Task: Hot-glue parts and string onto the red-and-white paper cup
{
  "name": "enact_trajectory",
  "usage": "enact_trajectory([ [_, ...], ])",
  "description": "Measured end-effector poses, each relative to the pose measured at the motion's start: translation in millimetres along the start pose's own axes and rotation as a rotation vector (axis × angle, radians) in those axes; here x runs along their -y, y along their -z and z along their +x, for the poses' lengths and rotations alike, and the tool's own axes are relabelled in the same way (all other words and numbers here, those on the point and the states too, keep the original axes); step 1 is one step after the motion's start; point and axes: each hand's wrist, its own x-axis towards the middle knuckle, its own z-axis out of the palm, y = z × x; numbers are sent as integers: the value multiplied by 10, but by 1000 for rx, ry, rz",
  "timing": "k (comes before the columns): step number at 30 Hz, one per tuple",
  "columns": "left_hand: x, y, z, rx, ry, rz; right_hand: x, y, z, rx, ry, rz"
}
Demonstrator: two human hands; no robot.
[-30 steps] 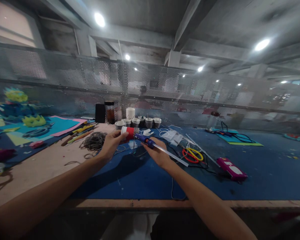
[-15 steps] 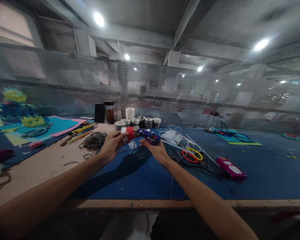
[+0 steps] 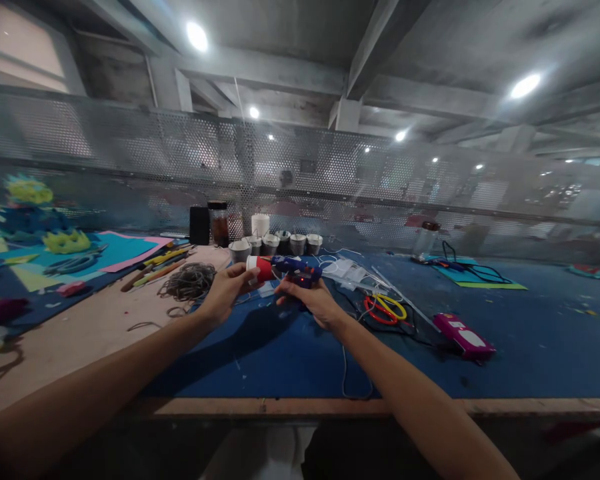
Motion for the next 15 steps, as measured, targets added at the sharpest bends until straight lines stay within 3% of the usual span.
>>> enact_trajectory([
  [6, -14, -9, -18, 43, -101, 198, 31, 83, 54, -107, 122, -118],
  [15, -75, -98, -147, 162, -127, 375, 64, 118, 68, -187, 177, -328],
])
